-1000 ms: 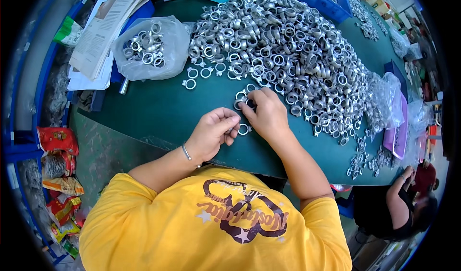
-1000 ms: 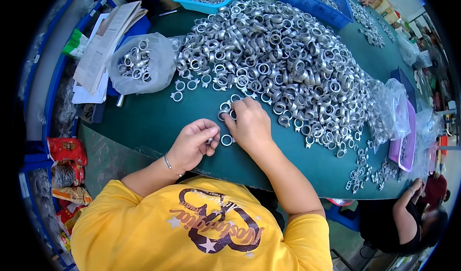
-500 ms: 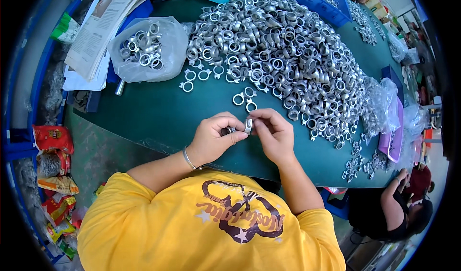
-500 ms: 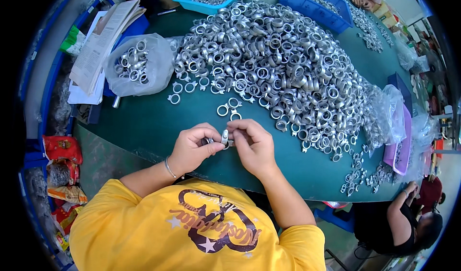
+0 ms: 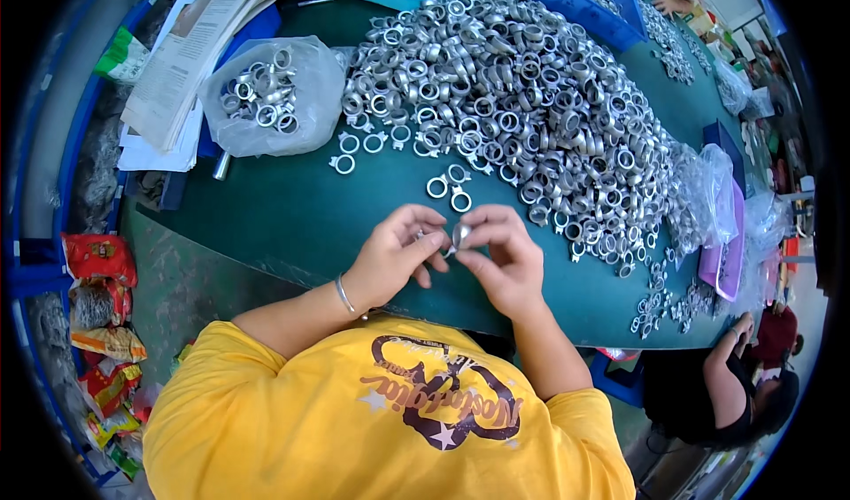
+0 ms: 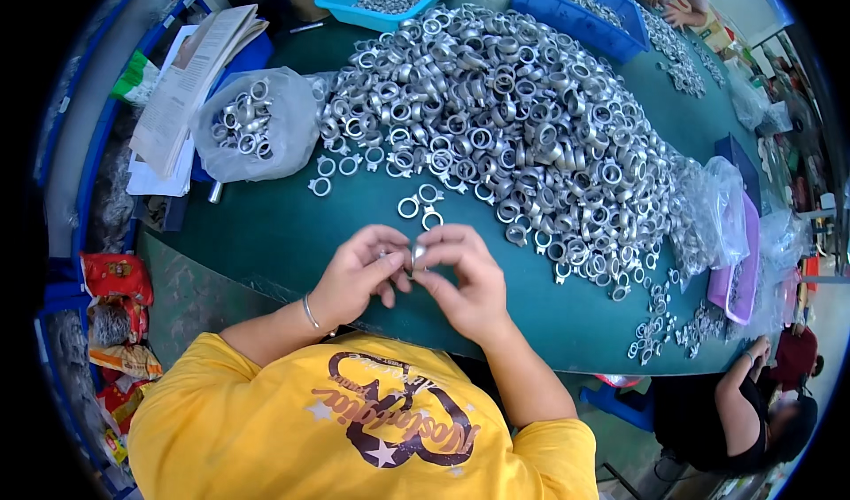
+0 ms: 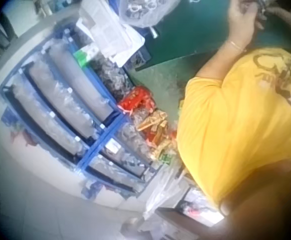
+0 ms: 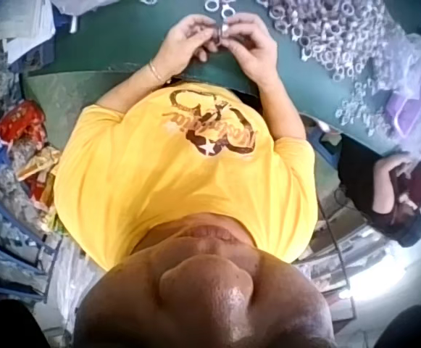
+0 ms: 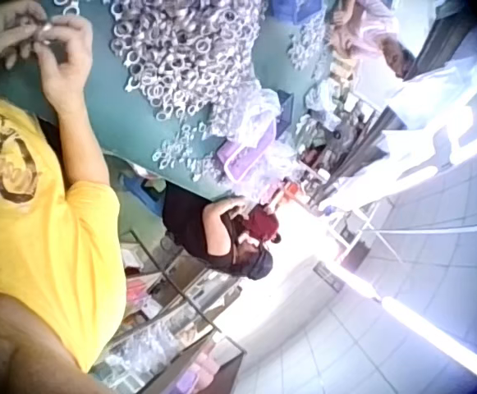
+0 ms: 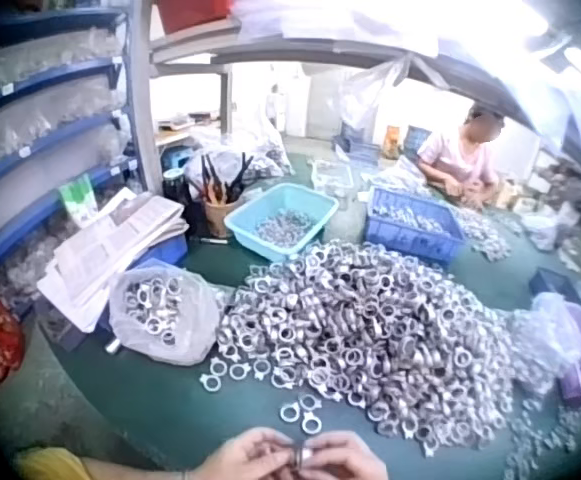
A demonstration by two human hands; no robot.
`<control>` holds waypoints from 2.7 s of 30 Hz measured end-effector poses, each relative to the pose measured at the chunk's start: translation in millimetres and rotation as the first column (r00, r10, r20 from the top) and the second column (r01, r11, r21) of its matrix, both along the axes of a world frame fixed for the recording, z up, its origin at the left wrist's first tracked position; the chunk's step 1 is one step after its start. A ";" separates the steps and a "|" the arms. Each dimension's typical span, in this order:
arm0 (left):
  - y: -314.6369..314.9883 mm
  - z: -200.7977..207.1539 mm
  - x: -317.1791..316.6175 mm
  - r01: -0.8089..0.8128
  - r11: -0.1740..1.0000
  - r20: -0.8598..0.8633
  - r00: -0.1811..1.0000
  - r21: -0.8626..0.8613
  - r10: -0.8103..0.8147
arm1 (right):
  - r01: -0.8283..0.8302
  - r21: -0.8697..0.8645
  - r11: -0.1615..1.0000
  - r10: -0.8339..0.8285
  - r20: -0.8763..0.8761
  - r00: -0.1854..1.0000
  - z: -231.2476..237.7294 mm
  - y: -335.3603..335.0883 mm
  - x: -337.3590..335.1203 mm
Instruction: The person picks up metal rings and inserts white plastic components into them, handling them one at a time and placing the assembled pieces into a pile.
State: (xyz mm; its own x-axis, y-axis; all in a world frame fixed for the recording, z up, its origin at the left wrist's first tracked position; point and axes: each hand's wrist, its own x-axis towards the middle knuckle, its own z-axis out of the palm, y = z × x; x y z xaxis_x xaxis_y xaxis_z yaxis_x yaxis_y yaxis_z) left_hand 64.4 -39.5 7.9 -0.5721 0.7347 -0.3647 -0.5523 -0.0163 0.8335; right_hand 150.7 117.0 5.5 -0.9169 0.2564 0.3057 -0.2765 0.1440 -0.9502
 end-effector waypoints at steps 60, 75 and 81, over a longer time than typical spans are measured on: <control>-2.7 -0.6 1.9 -0.173 0.985 -0.404 0.901 -0.003 0.157 | 0.069 0.419 0.905 -0.255 0.408 0.877 5.2 20.6 -54.2; -2.7 -0.9 -2.4 -0.079 0.992 -0.445 0.888 0.095 0.113 | -0.080 0.323 0.943 0.084 0.002 0.996 2.8 6.9 -17.4; -2.8 -0.5 -1.2 -0.049 0.991 -0.747 0.653 0.122 0.124 | 0.017 -0.325 0.945 0.111 0.373 0.921 11.6 4.8 -8.4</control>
